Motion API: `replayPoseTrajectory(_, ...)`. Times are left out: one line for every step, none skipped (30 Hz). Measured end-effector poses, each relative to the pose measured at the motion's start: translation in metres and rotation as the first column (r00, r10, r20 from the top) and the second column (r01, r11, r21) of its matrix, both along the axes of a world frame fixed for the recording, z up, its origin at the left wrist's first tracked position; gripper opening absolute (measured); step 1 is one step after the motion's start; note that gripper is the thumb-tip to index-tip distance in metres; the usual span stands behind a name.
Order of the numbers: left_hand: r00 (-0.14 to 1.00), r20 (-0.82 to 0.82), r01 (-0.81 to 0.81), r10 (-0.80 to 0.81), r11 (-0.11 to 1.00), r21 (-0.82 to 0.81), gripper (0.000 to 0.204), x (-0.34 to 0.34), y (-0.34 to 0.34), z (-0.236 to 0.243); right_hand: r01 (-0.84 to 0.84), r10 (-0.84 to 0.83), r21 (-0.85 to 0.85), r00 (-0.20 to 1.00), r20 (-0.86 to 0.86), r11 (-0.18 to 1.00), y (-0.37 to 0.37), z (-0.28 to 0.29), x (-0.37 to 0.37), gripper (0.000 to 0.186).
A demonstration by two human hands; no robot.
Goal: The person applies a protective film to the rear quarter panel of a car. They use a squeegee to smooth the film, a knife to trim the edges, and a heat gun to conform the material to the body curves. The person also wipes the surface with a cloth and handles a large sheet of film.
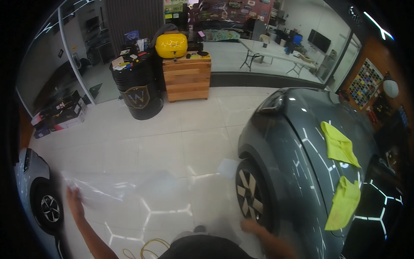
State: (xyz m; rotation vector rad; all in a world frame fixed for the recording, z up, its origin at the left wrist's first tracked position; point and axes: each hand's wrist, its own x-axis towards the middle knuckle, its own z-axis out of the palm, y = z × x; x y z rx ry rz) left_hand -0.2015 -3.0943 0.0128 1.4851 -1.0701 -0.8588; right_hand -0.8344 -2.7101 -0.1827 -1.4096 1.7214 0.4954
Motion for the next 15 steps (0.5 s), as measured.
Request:
replayPoseTrajectory(0.998, 0.064, -0.010, 0.009, 1.000, 0.020, 0.051, -0.005, -0.005, -0.011, 0.191, -0.231, 0.275, 0.966, 0.119, 0.942, 0.005, -0.024, 0.011, 0.025)
replayPoseTrajectory(0.993, 0.120, -0.017, 0.013, 0.999, 0.036, 0.051, -0.020, -0.020, -0.027, 0.347, -0.458, 0.529, 0.885, 0.089, 0.774, 0.011, -0.045, 0.022, 0.027)
replayPoseTrajectory(0.944, 0.309, 0.079, -0.117, 0.988, 0.132, 0.050, -0.043, -0.037, -0.035, 0.391, -0.494, 0.332, 0.802, 0.335, 0.859, 0.047, -0.103, 0.021, 0.030)
replayPoseTrajectory(0.828, 0.509, 0.137, -0.236, 0.965, 0.224, 0.049, -0.052, -0.040, -0.062, 0.395, -0.412, 0.160, 0.715, 0.566, 0.905, 0.081, -0.154, 0.014, 0.033)
replayPoseTrajectory(0.624, 0.703, 0.229, -0.342, 0.940, 0.254, 0.048, -0.082, -0.061, -0.066, 0.492, -0.482, 0.119, 0.726, 0.489, 0.862, 0.044, -0.141, 0.026, 0.033)
replayPoseTrajectory(0.356, 0.858, 0.292, -0.371, 0.916, 0.274, 0.048, -0.098, -0.076, -0.083, 0.555, -0.540, 0.087, 0.743, 0.395, 0.827, 0.005, -0.120, 0.029, 0.034)
replayPoseTrajectory(0.253, 0.838, 0.278, -0.483, 0.866, 0.416, 0.049, -0.136, -0.094, -0.081, 0.630, -0.613, 0.040, 0.736, 0.287, 0.775, -0.034, -0.092, 0.034, 0.035)
replayPoseTrajectory(0.163, 0.798, 0.241, -0.580, 0.808, 0.538, 0.050, -0.176, -0.116, -0.078, 0.683, -0.630, -0.066, 0.703, 0.330, 0.728, -0.067, -0.095, 0.032, 0.033)
replayPoseTrajectory(0.121, 0.777, 0.265, -0.618, 0.774, 0.575, 0.050, -0.198, -0.133, -0.083, 0.721, -0.630, -0.170, 0.677, 0.380, 0.672, -0.104, -0.099, 0.024, 0.032)
replayPoseTrajectory(0.071, 0.751, 0.286, -0.656, 0.735, 0.615, 0.051, -0.219, -0.151, -0.089, 0.756, -0.627, -0.261, 0.648, 0.433, 0.601, -0.136, -0.103, 0.012, 0.030)
replayPoseTrajectory(0.032, 0.730, 0.278, -0.682, 0.708, 0.649, 0.051, -0.238, -0.166, -0.091, 0.732, -0.630, -0.215, 0.672, 0.389, 0.647, -0.159, -0.100, 0.001, 0.037)
replayPoseTrajectory(-0.024, 0.706, 0.267, -0.708, 0.676, 0.687, 0.052, -0.253, -0.179, -0.081, 0.687, -0.579, -0.179, 0.701, 0.417, 0.704, -0.178, -0.081, -0.007, 0.037)
replayPoseTrajectory(-0.044, 0.714, 0.270, -0.699, 0.680, 0.682, 0.051, -0.274, -0.191, -0.055, 0.631, -0.513, -0.153, 0.729, 0.454, 0.761, -0.198, -0.059, -0.016, 0.038)
replayPoseTrajectory(-0.042, 0.711, 0.291, -0.702, 0.672, 0.681, 0.051, -0.299, -0.202, -0.042, 0.715, -0.604, -0.055, 0.628, 0.491, 0.697, -0.214, -0.043, -0.030, 0.037)
replayPoseTrajectory(-0.066, 0.687, 0.277, -0.724, 0.648, 0.710, 0.051, -0.315, -0.229, -0.027, 0.713, -0.599, -0.055, 0.626, 0.499, 0.699, -0.236, -0.037, -0.041, 0.037)
